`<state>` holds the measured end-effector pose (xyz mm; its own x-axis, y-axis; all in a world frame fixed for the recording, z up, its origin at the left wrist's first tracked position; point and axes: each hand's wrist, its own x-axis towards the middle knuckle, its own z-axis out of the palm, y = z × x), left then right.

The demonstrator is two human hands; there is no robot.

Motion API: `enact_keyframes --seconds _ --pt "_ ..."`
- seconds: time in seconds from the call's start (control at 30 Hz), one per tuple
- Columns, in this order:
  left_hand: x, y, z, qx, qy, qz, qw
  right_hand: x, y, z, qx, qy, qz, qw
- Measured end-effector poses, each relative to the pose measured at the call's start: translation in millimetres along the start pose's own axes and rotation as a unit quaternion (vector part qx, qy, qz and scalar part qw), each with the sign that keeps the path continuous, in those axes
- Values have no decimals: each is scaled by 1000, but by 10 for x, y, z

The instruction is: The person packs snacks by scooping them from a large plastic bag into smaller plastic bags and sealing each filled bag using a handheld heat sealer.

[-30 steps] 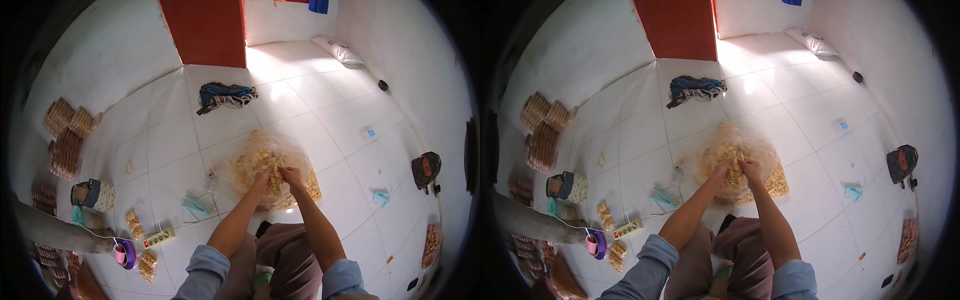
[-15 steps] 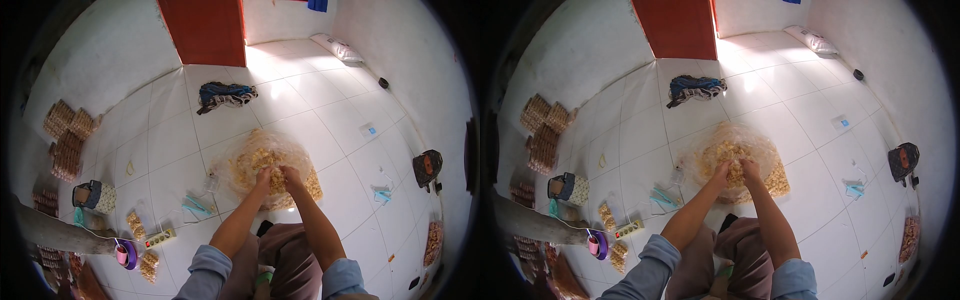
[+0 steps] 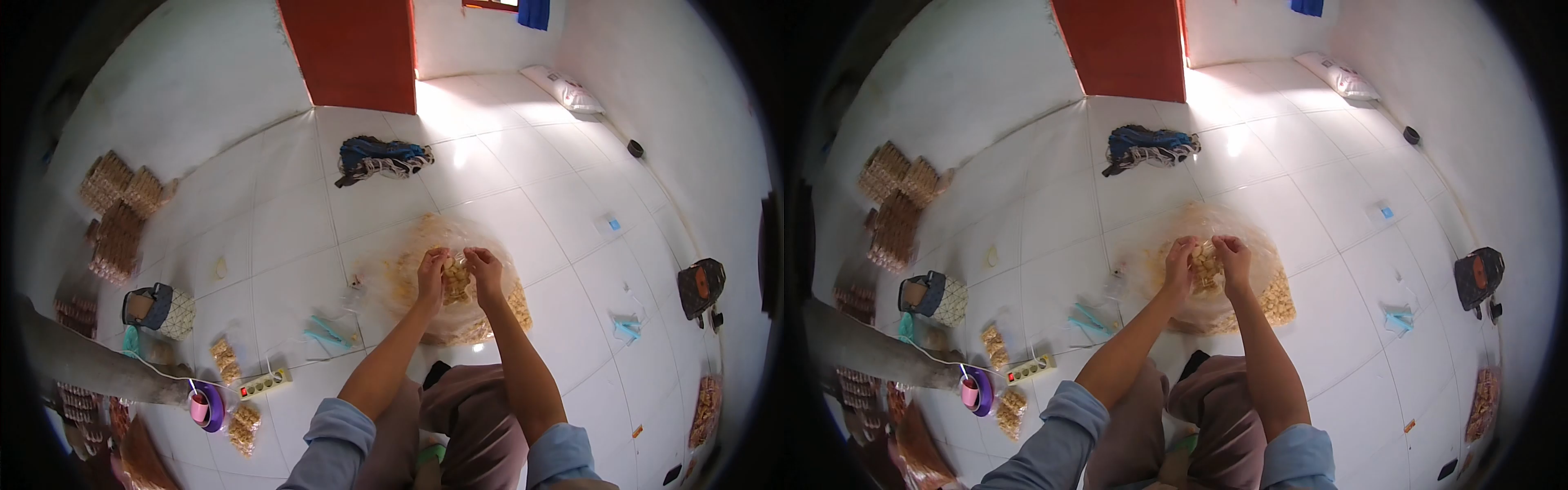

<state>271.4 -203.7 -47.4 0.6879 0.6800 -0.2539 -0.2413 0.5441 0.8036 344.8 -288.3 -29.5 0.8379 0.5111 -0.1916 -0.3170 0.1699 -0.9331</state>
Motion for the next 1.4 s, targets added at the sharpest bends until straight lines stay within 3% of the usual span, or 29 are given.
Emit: enact_keyframes --seconds 0.1,0.17,0.33,0.57,0.7,0.9,1.0,1.07,1.17,1.27,1.4 --pt "-92 276 -37 -13 -26 53 998 -88 -155 271 19 -40 -83 996" --pt "-178 494 -45 -74 -4 121 990 -213 -298 536 37 -72 -109 991" --pt "-590 1272 -284 -43 42 227 972 -552 -520 1269 113 -138 -198 964" --pt "-1144 2051 -804 -57 83 371 923 -1032 -525 2165 160 -229 -233 931" --pt "-1387 2316 -1169 -11 113 426 898 -1303 -457 2567 113 -263 -226 931" --pt "-1757 2548 -1608 -48 150 409 899 -1673 -252 3039 107 -297 -243 917" --pt "-1922 2597 -1854 -29 166 339 926 -1810 -144 3235 101 -293 -231 922" --pt "-1965 2581 -2047 133 166 328 920 -1873 -60 3346 90 -296 -212 927" --pt "-1956 2575 -2370 135 134 331 924 -1924 49 3463 76 -291 -197 933" --pt "-2026 2635 -2536 118 129 269 947 -1889 176 3523 64 -324 -165 929" --pt "-1842 2436 -2941 88 144 256 952 -1633 411 3500 -6 -387 -124 914"
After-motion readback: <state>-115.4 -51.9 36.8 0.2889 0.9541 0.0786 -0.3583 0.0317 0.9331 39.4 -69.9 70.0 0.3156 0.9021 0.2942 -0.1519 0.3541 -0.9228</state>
